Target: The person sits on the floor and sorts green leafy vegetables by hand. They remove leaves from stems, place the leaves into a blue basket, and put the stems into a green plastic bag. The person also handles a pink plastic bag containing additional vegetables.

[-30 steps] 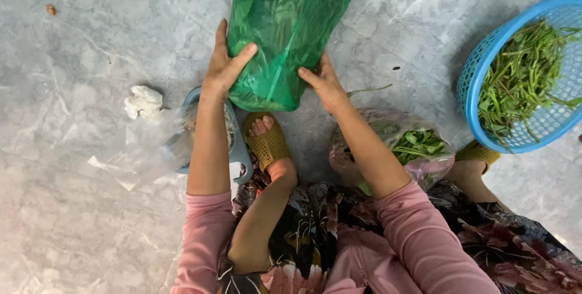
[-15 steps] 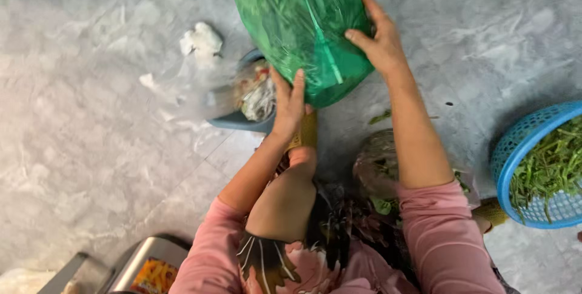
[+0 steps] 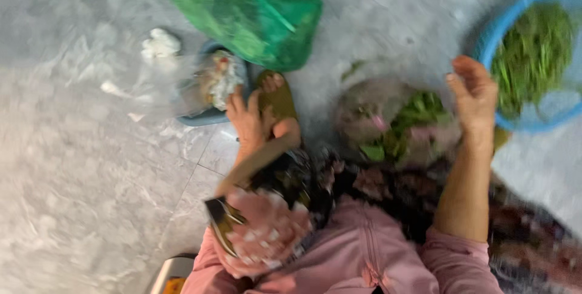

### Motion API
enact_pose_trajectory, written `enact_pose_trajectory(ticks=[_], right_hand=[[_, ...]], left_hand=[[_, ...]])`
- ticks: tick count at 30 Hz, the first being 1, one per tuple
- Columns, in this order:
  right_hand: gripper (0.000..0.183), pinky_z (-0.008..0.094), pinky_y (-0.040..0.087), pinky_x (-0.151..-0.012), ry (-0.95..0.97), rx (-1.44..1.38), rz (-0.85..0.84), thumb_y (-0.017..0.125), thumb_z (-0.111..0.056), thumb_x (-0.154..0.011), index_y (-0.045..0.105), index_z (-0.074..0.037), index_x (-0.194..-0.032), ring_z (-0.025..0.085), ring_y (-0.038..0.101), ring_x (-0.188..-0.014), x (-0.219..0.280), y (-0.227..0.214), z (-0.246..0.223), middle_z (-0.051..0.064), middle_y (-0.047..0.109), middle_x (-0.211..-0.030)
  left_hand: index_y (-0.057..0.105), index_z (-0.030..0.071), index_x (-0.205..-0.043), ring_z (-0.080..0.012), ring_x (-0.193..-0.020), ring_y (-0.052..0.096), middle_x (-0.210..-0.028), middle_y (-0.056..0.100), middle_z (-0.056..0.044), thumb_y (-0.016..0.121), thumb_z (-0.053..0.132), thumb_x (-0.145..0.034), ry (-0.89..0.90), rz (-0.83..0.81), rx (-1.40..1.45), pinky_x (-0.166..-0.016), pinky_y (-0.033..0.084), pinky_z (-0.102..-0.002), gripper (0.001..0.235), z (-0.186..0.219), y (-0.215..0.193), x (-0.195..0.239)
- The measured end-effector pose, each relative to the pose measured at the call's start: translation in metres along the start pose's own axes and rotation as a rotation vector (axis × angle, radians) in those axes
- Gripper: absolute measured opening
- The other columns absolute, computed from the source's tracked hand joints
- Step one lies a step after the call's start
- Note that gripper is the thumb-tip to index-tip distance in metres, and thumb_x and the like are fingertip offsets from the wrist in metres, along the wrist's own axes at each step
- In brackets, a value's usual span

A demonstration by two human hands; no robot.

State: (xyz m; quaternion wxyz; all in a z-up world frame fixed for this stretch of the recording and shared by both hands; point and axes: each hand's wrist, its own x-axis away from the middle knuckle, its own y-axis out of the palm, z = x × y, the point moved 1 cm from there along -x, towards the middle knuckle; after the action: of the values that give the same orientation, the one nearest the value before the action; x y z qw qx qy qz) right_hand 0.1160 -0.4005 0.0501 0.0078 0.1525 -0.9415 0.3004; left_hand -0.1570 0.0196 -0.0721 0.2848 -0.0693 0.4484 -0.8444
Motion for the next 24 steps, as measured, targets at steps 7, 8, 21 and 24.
enact_pose_trajectory(ticks=[7,8,21,24], right_hand=[[0.051,0.041,0.054,-0.097,0.186,0.369,0.156,0.083,-0.032,-0.097,0.068,0.0,-0.134,0.03,0.067,-0.113,0.116,-0.067,0.08,0.02,0.07,-0.126],[0.053,0.043,0.053,-0.097,0.175,0.275,0.142,0.084,-0.032,-0.094,0.068,-0.001,-0.134,0.031,0.065,-0.115,0.12,-0.057,0.078,0.02,0.068,-0.129],[0.04,0.044,0.045,-0.112,-0.11,0.185,0.302,0.077,-0.013,-0.096,0.065,0.001,-0.132,0.038,0.059,-0.131,0.091,-0.021,-0.046,0.018,0.063,-0.138],[0.039,0.04,0.048,-0.1,0.066,0.083,0.302,0.074,-0.013,-0.094,0.065,-0.003,-0.13,0.034,0.062,-0.123,0.085,-0.02,-0.039,0.015,0.064,-0.135]], left_hand=[[0.074,0.015,-0.117,-0.0438,-0.12,0.053,-0.142,0.057,-0.017,0.071,0.014,-0.074,0.185,-0.007,-0.363,-0.094,0.044,-0.057,0.043,-0.057,-0.003,0.009],[0.074,0.013,-0.115,-0.0449,-0.115,0.054,-0.135,0.059,-0.018,0.072,0.015,-0.07,0.224,-0.002,-0.344,-0.09,0.044,-0.057,0.045,-0.057,-0.017,0.004],[0.07,0.001,-0.098,-0.0427,-0.093,0.062,-0.098,0.065,-0.021,0.081,0.018,-0.068,0.739,-0.563,-0.055,-0.076,0.052,-0.05,0.036,0.159,0.174,-0.115],[0.067,0.003,-0.097,-0.0402,-0.098,0.062,-0.104,0.064,-0.018,0.07,0.0,-0.067,0.705,-0.476,-0.157,-0.076,0.053,-0.05,0.03,0.155,0.244,-0.113]])
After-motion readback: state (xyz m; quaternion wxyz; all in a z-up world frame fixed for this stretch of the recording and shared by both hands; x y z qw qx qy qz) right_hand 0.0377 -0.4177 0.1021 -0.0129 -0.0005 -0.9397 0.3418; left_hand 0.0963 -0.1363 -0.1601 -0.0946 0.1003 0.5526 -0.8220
